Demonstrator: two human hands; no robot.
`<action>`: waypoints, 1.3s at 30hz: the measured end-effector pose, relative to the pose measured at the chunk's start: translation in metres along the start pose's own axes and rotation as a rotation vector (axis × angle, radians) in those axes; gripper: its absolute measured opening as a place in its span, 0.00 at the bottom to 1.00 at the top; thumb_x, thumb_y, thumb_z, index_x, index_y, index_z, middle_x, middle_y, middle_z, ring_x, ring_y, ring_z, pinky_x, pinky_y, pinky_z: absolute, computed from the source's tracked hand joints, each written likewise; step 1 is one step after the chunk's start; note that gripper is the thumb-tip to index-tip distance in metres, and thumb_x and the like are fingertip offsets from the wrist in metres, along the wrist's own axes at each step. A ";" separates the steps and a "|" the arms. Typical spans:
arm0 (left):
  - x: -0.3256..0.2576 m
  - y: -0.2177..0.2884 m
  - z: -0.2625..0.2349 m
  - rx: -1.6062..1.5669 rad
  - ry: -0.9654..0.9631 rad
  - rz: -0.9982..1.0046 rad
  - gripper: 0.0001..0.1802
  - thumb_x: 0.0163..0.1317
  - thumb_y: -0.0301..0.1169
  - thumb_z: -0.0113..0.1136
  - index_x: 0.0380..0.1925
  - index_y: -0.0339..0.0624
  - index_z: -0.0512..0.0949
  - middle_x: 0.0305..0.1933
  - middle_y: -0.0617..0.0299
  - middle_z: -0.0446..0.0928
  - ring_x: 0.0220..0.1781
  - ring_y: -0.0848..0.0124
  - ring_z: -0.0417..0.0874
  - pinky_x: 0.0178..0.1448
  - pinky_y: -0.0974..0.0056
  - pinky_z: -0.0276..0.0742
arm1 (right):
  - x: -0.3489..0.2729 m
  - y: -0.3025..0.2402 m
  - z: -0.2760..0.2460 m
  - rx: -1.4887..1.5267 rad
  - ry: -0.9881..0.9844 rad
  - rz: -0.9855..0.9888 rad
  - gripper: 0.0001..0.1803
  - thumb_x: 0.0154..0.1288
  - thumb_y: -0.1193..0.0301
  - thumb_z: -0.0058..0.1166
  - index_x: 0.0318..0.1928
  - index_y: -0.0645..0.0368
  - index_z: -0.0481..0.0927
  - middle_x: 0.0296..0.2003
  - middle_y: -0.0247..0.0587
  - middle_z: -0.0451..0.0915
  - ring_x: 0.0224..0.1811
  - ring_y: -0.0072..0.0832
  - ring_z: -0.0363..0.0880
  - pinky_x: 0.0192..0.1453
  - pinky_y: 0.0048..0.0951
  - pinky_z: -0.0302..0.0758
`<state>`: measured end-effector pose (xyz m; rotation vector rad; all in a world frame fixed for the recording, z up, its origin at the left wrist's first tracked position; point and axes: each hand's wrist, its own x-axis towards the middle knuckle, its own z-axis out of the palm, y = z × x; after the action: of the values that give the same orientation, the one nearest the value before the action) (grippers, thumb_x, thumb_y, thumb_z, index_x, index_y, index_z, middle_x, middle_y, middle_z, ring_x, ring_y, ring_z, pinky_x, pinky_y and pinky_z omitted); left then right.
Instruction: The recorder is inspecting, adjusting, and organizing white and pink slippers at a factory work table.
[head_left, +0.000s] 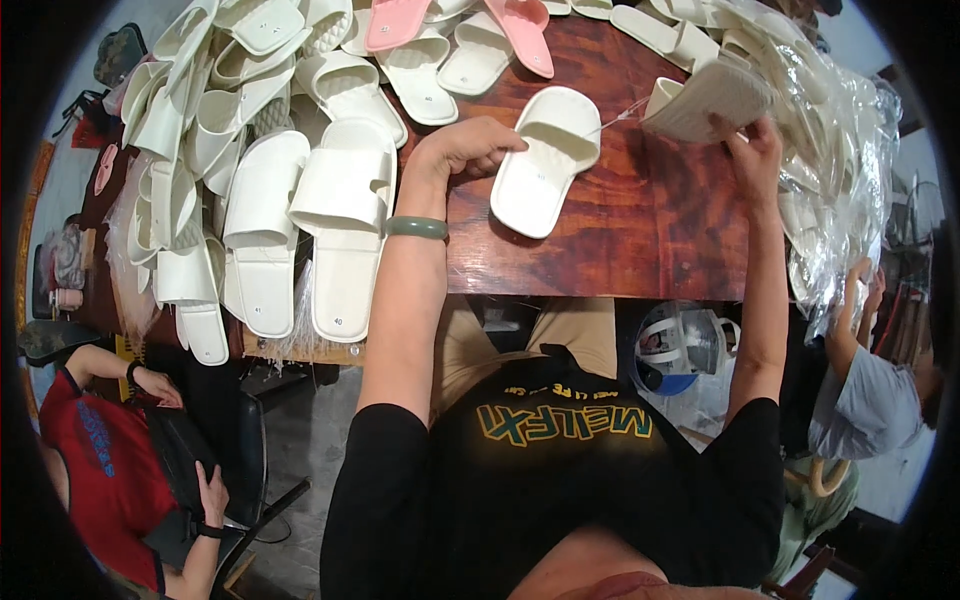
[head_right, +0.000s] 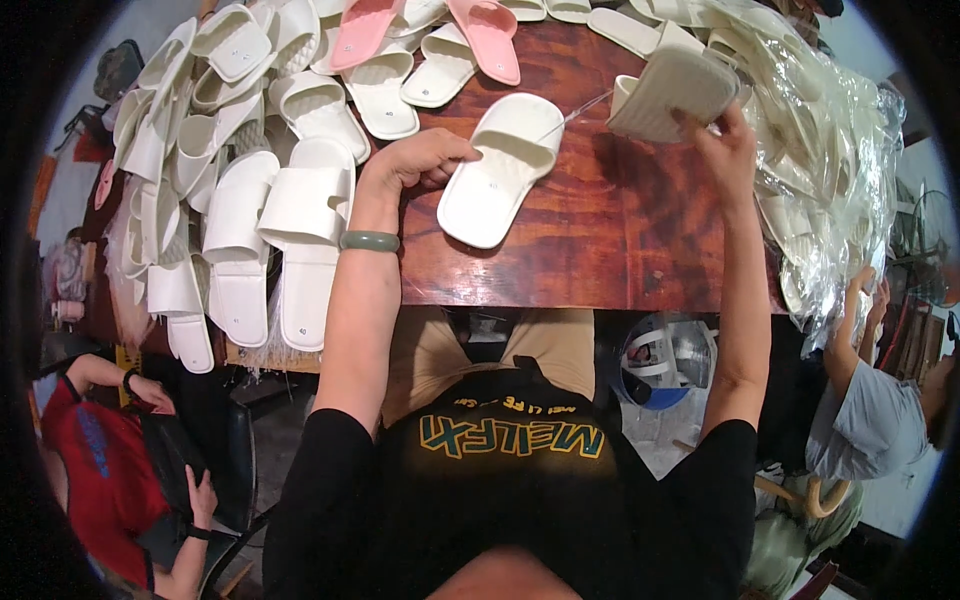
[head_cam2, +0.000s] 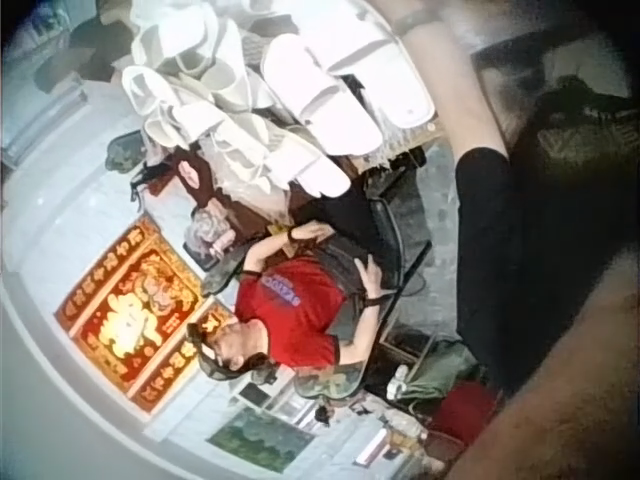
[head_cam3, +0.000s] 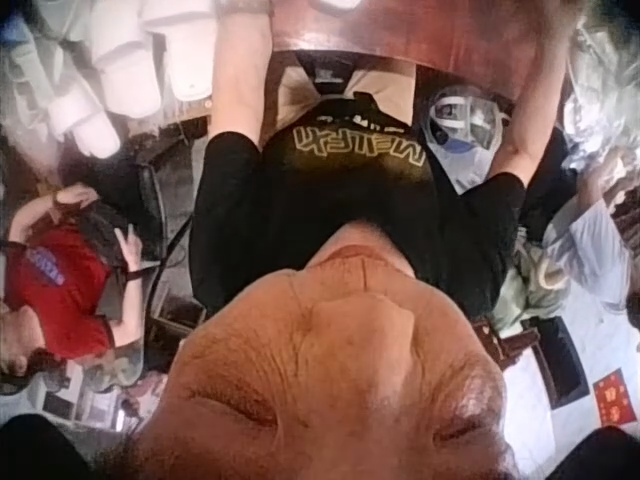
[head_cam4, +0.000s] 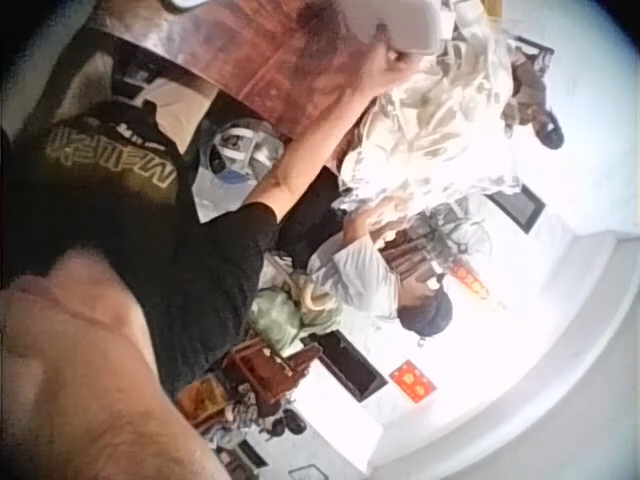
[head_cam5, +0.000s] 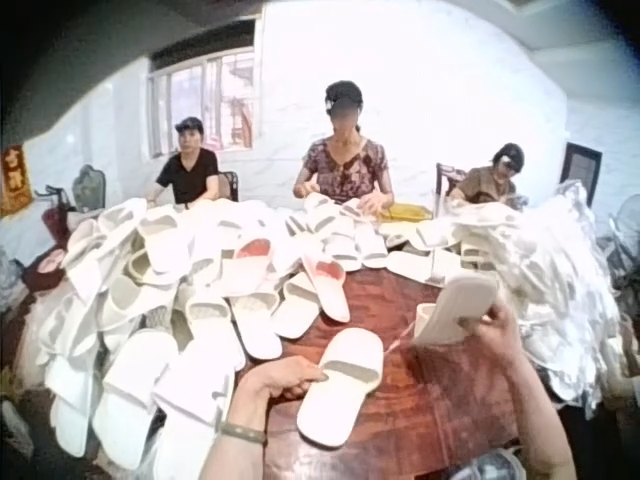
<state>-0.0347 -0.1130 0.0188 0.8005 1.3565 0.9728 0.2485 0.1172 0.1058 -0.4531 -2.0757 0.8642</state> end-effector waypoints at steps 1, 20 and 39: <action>0.002 0.000 -0.002 -0.017 -0.013 -0.014 0.19 0.58 0.36 0.53 0.09 0.51 0.66 0.09 0.76 0.56 0.09 0.83 0.50 0.14 0.73 0.41 | -0.014 0.005 -0.001 -0.002 0.003 0.008 0.14 0.52 0.78 0.59 0.41 0.64 0.78 0.37 0.37 0.80 0.40 0.25 0.77 0.47 0.25 0.72; -0.023 0.024 0.018 -0.073 0.159 0.211 0.22 0.64 0.48 0.48 0.22 0.42 0.73 0.10 0.77 0.52 0.11 0.83 0.49 0.15 0.74 0.44 | -0.084 -0.006 0.057 0.039 -0.297 -0.007 0.13 0.57 0.84 0.44 0.42 0.66 0.77 0.37 0.41 0.81 0.43 0.25 0.78 0.50 0.24 0.72; 0.011 0.021 0.052 -0.502 0.006 0.795 0.16 0.69 0.32 0.43 0.48 0.30 0.71 0.28 0.68 0.66 0.35 0.74 0.71 0.44 0.72 0.67 | -0.110 -0.061 0.119 -0.192 -0.144 -0.154 0.07 0.63 0.74 0.50 0.39 0.61 0.78 0.30 0.43 0.79 0.28 0.34 0.79 0.31 0.28 0.73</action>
<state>0.0149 -0.0904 0.0372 0.9503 0.7140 1.8422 0.2183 -0.0388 0.0373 -0.3348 -2.3047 0.6259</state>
